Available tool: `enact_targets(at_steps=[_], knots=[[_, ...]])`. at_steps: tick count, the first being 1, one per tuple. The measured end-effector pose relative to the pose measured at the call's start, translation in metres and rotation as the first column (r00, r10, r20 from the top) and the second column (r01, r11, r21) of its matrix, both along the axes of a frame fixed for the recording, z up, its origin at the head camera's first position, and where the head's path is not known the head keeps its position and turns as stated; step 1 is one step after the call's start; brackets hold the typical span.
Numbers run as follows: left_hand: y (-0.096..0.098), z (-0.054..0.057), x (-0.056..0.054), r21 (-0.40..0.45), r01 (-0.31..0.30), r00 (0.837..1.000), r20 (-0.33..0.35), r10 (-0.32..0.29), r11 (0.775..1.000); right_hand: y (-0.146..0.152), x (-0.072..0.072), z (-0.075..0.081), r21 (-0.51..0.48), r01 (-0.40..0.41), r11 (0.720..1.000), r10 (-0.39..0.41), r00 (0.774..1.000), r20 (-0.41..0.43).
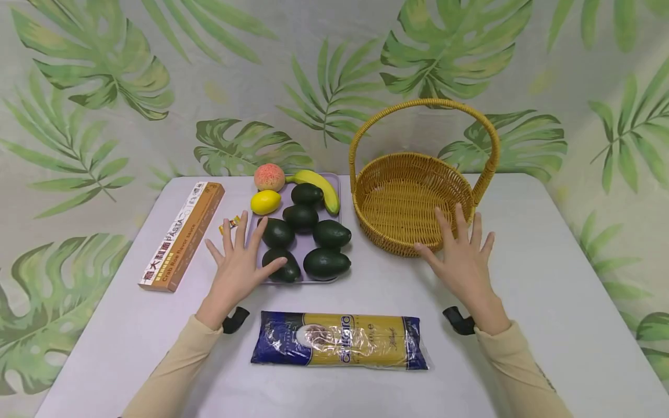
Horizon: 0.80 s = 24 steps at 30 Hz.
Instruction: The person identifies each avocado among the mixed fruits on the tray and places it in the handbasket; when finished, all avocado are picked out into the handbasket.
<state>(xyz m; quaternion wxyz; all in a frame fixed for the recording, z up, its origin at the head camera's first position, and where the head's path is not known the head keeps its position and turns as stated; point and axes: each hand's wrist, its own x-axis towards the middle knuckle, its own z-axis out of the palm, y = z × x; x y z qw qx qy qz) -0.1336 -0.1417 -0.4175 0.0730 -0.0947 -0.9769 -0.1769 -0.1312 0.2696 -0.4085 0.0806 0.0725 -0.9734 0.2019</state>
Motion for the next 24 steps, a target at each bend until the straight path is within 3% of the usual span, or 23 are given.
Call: enact_targets(at_steps=[4, 9, 14, 20, 24], knots=[[-0.002, 0.002, 0.004, -0.023, -0.009, 1.000, -0.016, 0.008, 1.000, -0.018, 0.002, 0.011, -0.028, -0.132, 0.991, 0.129, 0.989, -0.072], [-0.007, 0.001, 0.011, 0.009, 0.000, 1.000, -0.018, 0.000, 1.000, -0.048, 0.001, 0.023, -0.077, -0.344, 0.936, 0.334, 0.935, -0.121], [-0.024, -0.009, 0.016, 0.178, 0.038, 0.998, 0.044, -0.046, 0.983, -0.079, -0.002, 0.027, -0.184, -0.542, 0.820, 0.541, 0.839, -0.059], [-0.047, -0.033, 0.011, 0.440, 0.043, 0.978, 0.164, -0.127, 0.897, -0.098, -0.017, 0.020, -0.307, -0.655, 0.691, 0.701, 0.710, 0.064], [-0.057, -0.046, 0.008, 0.495, 0.014, 0.959, 0.241, -0.152, 0.869, -0.105, -0.035, 0.018, -0.369, -0.677, 0.637, 0.763, 0.622, 0.176]])
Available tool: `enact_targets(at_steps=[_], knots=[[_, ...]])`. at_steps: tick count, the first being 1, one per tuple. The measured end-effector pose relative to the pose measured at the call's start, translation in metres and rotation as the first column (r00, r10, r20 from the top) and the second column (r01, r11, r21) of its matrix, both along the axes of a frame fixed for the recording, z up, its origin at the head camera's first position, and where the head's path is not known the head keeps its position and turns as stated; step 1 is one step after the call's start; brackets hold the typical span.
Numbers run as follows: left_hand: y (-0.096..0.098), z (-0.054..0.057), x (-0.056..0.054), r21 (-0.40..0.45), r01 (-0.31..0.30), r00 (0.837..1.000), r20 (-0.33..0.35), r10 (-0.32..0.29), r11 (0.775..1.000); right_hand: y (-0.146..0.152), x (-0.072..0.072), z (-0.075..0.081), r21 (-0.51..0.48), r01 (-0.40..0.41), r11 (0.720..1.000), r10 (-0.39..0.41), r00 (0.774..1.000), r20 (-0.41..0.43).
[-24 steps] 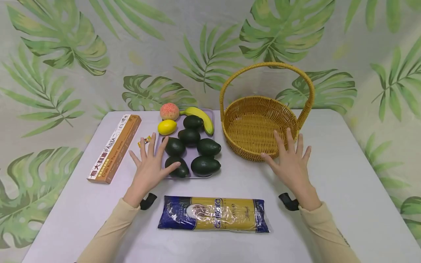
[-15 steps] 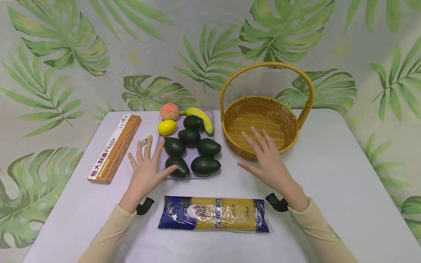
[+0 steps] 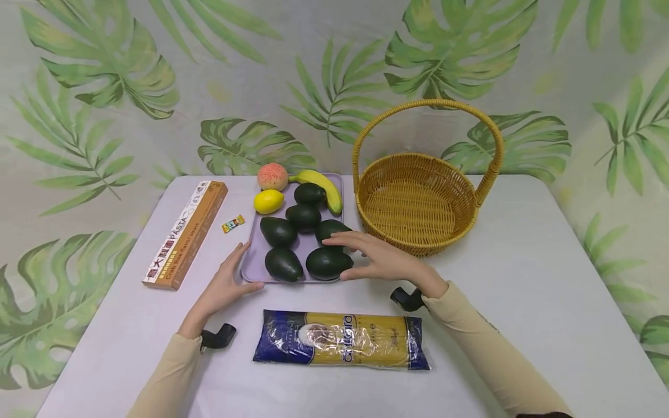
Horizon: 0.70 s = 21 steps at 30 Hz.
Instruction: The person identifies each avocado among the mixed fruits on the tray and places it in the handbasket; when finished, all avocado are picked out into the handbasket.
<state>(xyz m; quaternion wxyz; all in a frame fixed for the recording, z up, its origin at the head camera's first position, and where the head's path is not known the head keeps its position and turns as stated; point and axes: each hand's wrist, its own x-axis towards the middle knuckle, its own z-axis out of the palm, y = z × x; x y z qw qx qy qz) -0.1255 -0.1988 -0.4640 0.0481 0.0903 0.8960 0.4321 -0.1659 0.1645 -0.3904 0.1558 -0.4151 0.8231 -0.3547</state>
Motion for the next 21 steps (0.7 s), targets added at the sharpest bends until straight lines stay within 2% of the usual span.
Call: enact_targets(at_steps=[5, 9, 13, 18, 21], knots=[[-0.006, -0.007, -0.002, 0.007, 0.012, 0.999, 0.041, -0.012, 1.000, -0.009, -0.020, 0.001, 0.073, -0.140, 0.987, 0.130, 0.983, 0.132], [-0.008, -0.009, -0.004, 0.004, 0.018, 0.998, 0.053, -0.018, 1.000, -0.019, -0.032, 0.002, 0.107, -0.235, 0.966, 0.213, 0.959, 0.185], [-0.010, -0.011, -0.005, 0.012, 0.016, 0.999, 0.043, -0.016, 1.000, -0.030, -0.043, 0.000, 0.171, -0.294, 0.941, 0.255, 0.942, 0.217], [-0.010, -0.012, -0.005, 0.021, -0.002, 0.999, 0.052, 0.001, 1.000, -0.042, -0.048, -0.003, 0.255, -0.319, 0.913, 0.278, 0.943, 0.186], [-0.010, -0.012, -0.005, 0.021, -0.013, 0.998, 0.068, 0.012, 1.000, -0.046, -0.044, -0.004, 0.259, -0.293, 0.920, 0.264, 0.954, 0.142]])
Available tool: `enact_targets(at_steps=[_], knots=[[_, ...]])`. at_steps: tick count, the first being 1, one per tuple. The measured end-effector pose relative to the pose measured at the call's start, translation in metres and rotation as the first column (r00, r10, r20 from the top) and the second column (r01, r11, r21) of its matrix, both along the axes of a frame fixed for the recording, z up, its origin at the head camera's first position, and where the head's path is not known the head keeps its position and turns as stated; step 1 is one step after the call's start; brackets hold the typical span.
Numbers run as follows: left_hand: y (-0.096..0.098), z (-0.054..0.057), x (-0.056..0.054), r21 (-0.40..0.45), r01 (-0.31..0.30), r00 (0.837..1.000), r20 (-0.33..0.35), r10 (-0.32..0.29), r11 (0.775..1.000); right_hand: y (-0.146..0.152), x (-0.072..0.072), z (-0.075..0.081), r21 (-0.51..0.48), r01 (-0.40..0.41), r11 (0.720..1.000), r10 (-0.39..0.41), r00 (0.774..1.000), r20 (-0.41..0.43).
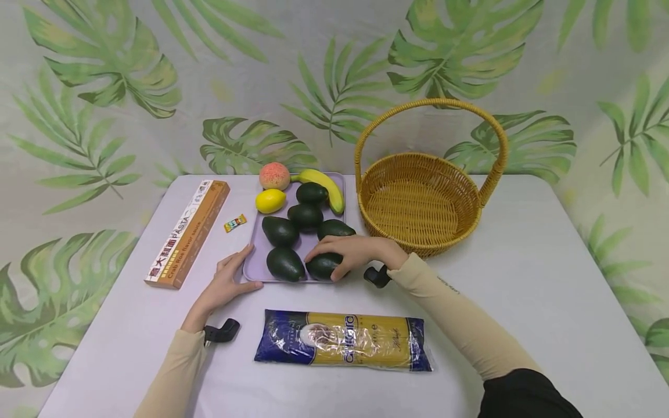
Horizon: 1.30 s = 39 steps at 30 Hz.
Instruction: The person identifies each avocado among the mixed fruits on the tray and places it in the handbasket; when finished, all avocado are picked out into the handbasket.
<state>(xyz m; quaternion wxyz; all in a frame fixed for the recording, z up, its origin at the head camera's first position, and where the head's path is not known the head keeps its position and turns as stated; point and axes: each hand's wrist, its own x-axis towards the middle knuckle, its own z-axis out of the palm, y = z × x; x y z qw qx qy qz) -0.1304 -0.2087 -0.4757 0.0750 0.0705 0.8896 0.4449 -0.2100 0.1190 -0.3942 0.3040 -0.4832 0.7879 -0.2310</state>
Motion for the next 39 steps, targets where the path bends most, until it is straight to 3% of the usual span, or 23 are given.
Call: enact_targets(at_steps=[4, 9, 13, 17, 22, 27, 30, 35, 39], knots=[[0.000, 0.000, 0.000, 0.001, -0.012, 1.000, 0.015, 0.012, 1.000, 0.003, 0.008, 0.000, -0.066, 0.061, 0.996, -0.061, 0.998, 0.017], [-0.001, -0.002, 0.002, -0.008, -0.021, 0.999, 0.023, 0.022, 1.000, 0.020, 0.013, 0.003, -0.187, 0.182, 0.965, -0.151, 0.974, 0.169], [-0.001, -0.003, 0.002, -0.006, -0.026, 0.999, 0.034, 0.026, 1.000, 0.043, 0.014, 0.012, -0.273, 0.326, 0.905, -0.246, 0.925, 0.288], [-0.001, -0.003, 0.002, -0.001, -0.031, 0.999, 0.042, 0.031, 1.000, 0.069, 0.012, 0.024, -0.341, 0.446, 0.828, -0.338, 0.881, 0.331], [-0.001, -0.003, 0.002, -0.003, -0.035, 0.998, 0.047, 0.036, 0.999, 0.101, 0.003, 0.038, -0.387, 0.605, 0.696, -0.467, 0.790, 0.397], [-0.001, -0.003, 0.002, -0.010, -0.035, 0.998, 0.048, 0.035, 0.999, 0.125, -0.012, 0.046, -0.356, 0.753, 0.553, -0.584, 0.655, 0.479], [-0.001, -0.002, 0.002, -0.012, -0.033, 0.998, 0.048, 0.034, 0.999, 0.134, -0.025, 0.048, -0.311, 0.816, 0.488, -0.649, 0.577, 0.495], [0.001, -0.001, 0.001, -0.005, -0.032, 0.998, 0.046, 0.032, 0.999, 0.141, -0.052, 0.046, -0.223, 0.864, 0.452, -0.704, 0.499, 0.505], [0.002, -0.001, 0.001, 0.003, -0.033, 0.998, 0.047, 0.032, 0.999, 0.139, -0.071, 0.041, -0.171, 0.877, 0.449, -0.730, 0.471, 0.495]])
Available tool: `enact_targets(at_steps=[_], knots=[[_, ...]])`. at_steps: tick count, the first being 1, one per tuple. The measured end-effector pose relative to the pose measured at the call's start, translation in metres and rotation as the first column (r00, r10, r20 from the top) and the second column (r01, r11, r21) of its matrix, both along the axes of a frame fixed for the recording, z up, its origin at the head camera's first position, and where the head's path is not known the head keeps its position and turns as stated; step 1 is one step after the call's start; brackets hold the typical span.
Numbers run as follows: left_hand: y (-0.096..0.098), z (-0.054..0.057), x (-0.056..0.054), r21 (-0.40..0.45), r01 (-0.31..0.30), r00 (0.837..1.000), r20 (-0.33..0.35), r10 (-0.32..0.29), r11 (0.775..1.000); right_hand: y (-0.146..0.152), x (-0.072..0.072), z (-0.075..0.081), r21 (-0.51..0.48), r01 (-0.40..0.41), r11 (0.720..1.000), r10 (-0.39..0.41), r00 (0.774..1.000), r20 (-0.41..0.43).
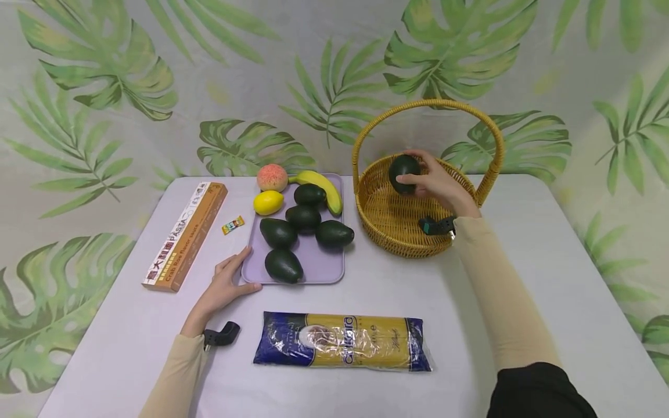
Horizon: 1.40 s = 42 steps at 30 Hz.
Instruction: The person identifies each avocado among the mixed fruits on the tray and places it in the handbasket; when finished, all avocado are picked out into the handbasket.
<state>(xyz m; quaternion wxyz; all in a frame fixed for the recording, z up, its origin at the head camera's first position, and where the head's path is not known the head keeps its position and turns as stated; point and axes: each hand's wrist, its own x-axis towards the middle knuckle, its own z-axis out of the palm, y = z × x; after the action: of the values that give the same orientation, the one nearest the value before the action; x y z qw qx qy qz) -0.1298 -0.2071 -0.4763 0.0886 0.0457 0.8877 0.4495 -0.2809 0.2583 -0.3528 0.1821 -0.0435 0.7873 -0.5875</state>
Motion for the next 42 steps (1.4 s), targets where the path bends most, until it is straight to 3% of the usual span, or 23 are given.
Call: enact_targets(at_steps=[9, 14, 22, 27, 31, 37, 42], knots=[[0.000, 0.001, -0.002, 0.009, -0.003, 1.000, 0.020, 0.003, 1.000, -0.015, -0.026, -0.015, -0.027, 0.078, 0.997, -0.077, 0.995, 0.063], [0.000, 0.000, -0.003, 0.010, -0.003, 1.000, 0.025, 0.003, 1.000, -0.025, -0.025, -0.020, 0.031, 0.133, 0.991, -0.134, 0.989, 0.067], [0.001, -0.001, -0.001, 0.005, -0.004, 1.000, 0.017, 0.004, 1.000, -0.028, -0.025, -0.023, 0.165, 0.070, 0.984, -0.081, 0.995, 0.063], [0.001, -0.001, -0.001, 0.004, -0.005, 1.000, 0.017, 0.005, 1.000, -0.018, -0.018, -0.020, 0.203, -0.001, 0.979, -0.003, 1.000, 0.017], [0.000, -0.002, -0.001, 0.002, -0.001, 1.000, 0.016, 0.000, 1.000, -0.009, -0.010, -0.016, 0.172, -0.021, 0.985, 0.028, 0.999, -0.039], [0.000, 0.000, -0.001, 0.010, -0.002, 1.000, 0.012, 0.002, 1.000, -0.012, 0.015, -0.003, 0.081, -0.019, 0.997, 0.028, 0.993, -0.115], [0.000, 0.001, 0.000, 0.010, -0.003, 1.000, 0.018, 0.003, 1.000, -0.029, 0.039, 0.003, 0.026, -0.076, 0.997, 0.079, 0.987, -0.137]])
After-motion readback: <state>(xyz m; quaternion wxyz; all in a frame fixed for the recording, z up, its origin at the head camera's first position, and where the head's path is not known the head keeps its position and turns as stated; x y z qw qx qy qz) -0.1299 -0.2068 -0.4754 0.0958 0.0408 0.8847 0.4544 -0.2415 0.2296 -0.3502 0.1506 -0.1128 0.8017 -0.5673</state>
